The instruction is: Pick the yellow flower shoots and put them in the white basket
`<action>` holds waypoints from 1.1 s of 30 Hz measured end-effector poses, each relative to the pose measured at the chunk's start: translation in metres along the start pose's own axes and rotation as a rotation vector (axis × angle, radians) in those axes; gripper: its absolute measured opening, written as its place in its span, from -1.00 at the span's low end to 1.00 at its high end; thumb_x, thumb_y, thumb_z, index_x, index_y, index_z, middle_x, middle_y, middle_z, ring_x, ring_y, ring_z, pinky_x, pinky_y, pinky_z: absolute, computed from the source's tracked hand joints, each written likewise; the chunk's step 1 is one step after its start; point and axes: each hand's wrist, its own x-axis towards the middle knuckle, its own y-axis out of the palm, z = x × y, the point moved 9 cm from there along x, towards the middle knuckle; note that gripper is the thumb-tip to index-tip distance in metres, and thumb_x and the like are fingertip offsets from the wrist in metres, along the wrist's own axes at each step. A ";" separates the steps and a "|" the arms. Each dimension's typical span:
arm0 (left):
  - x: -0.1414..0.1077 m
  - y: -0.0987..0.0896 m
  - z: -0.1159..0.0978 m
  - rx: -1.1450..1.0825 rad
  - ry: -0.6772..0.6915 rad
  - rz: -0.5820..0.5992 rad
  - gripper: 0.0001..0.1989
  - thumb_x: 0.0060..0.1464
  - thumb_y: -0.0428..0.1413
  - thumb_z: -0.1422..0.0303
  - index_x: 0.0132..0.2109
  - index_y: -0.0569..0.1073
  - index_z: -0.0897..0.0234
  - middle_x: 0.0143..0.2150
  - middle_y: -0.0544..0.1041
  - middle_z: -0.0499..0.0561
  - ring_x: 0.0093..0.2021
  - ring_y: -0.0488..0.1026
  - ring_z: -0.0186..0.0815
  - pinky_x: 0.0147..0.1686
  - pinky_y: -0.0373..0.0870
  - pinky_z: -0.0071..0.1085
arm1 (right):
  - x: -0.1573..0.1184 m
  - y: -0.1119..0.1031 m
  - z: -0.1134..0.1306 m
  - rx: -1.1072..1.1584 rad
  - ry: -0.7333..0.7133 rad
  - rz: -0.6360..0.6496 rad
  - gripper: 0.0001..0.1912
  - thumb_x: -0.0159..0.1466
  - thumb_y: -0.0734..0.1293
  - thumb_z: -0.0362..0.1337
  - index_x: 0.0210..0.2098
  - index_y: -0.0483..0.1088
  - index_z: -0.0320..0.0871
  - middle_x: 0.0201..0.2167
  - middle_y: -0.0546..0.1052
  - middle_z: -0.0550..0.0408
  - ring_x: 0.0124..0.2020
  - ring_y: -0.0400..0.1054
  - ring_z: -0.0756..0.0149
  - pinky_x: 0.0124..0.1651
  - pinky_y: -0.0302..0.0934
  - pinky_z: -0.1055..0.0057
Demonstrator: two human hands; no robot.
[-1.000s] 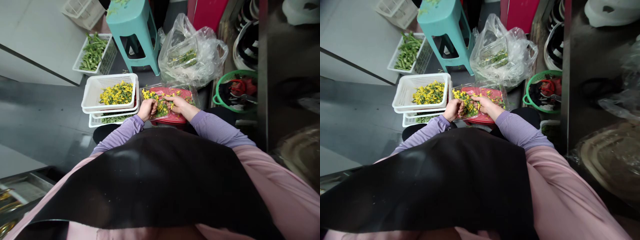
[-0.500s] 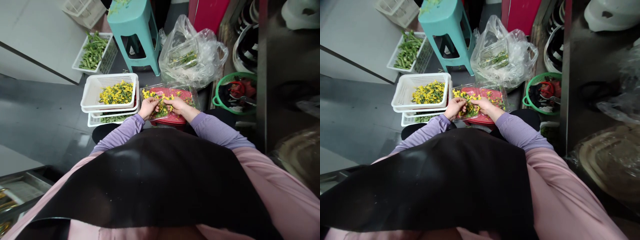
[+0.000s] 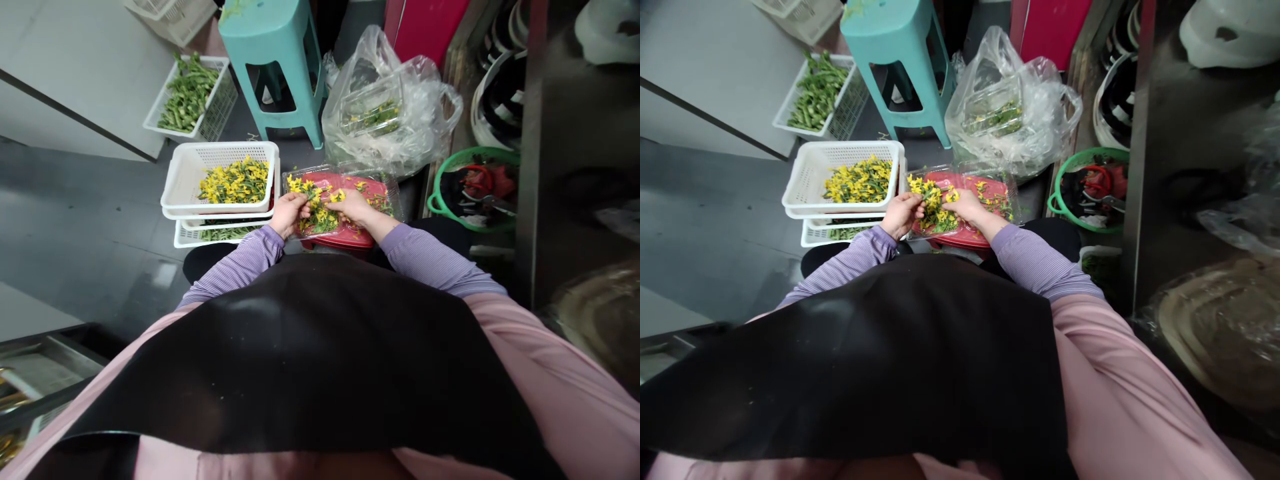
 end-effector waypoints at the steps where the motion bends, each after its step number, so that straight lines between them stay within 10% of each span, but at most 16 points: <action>1: 0.000 -0.001 -0.001 0.003 0.007 -0.005 -0.82 0.08 0.24 0.48 -0.37 0.37 0.39 -0.54 0.42 -0.09 -0.63 0.31 -0.56 -0.61 0.30 -0.64 | 0.000 0.000 0.001 -0.015 -0.004 0.003 -0.77 0.10 0.45 -0.53 -0.27 0.42 -0.24 -0.70 0.32 0.27 -0.75 0.06 0.56 -0.70 -0.05 0.57; 6: -0.002 -0.003 -0.002 0.035 0.039 -0.020 -0.91 0.05 0.20 0.57 -0.32 0.41 0.42 -0.54 0.40 -0.11 -0.60 0.33 -0.55 -0.58 0.33 -0.64 | -0.003 0.002 0.006 -0.024 0.007 0.041 -0.38 0.01 0.32 -0.75 0.02 0.40 -0.21 -0.68 0.31 0.33 -0.75 0.11 0.55 -0.70 -0.02 0.59; 12: 0.001 -0.003 -0.004 0.186 0.138 -0.015 -0.92 0.05 0.12 0.63 -0.30 0.43 0.43 -0.58 0.39 -0.11 -0.62 0.34 -0.49 -0.55 0.36 -0.57 | -0.003 -0.004 0.010 -0.096 0.009 -0.004 -0.86 0.14 0.34 -0.61 -0.36 0.48 -0.33 -0.72 0.29 0.22 -0.76 0.07 0.56 -0.71 -0.08 0.56; 20: -0.001 0.009 -0.015 0.223 0.228 -0.045 -0.90 0.03 0.15 0.61 -0.30 0.41 0.38 -0.52 0.40 -0.10 -0.55 0.38 -0.46 -0.44 0.40 -0.51 | -0.012 0.012 0.002 0.345 0.171 0.088 -0.91 0.28 0.33 -0.53 -0.35 0.40 -0.28 -0.65 0.30 0.23 -0.67 0.07 0.57 -0.62 0.06 0.60; 25: -0.003 0.044 -0.013 0.353 0.186 0.142 -0.94 0.11 0.14 0.52 -0.25 0.40 0.38 -0.46 0.44 -0.06 -0.52 0.39 -0.44 -0.43 0.39 -0.49 | -0.005 0.006 0.005 0.499 0.123 0.061 -0.85 0.32 0.36 -0.37 -0.37 0.33 -0.23 -0.65 0.27 0.25 -0.66 0.07 0.58 -0.62 0.04 0.63; 30: 0.024 0.005 -0.012 0.773 0.237 -0.009 -0.86 0.14 0.13 0.38 -0.33 0.46 0.40 -0.48 0.44 -0.03 -0.50 0.35 -0.42 -0.39 0.36 -0.48 | 0.010 -0.035 0.010 0.615 0.085 -0.100 -0.76 0.30 0.39 -0.23 -0.37 0.26 -0.16 -0.58 0.33 0.23 -0.61 0.18 0.51 -0.53 0.22 0.56; 33: 0.030 0.011 0.014 1.155 0.214 0.143 -0.87 0.06 0.18 0.39 -0.39 0.52 0.39 -0.47 0.49 0.02 -0.41 0.42 -0.34 -0.27 0.37 -0.45 | 0.009 -0.040 0.013 0.620 0.111 -0.075 -0.85 0.30 0.36 -0.32 -0.34 0.28 -0.18 -0.51 0.41 0.17 -0.51 0.32 0.46 -0.41 0.33 0.51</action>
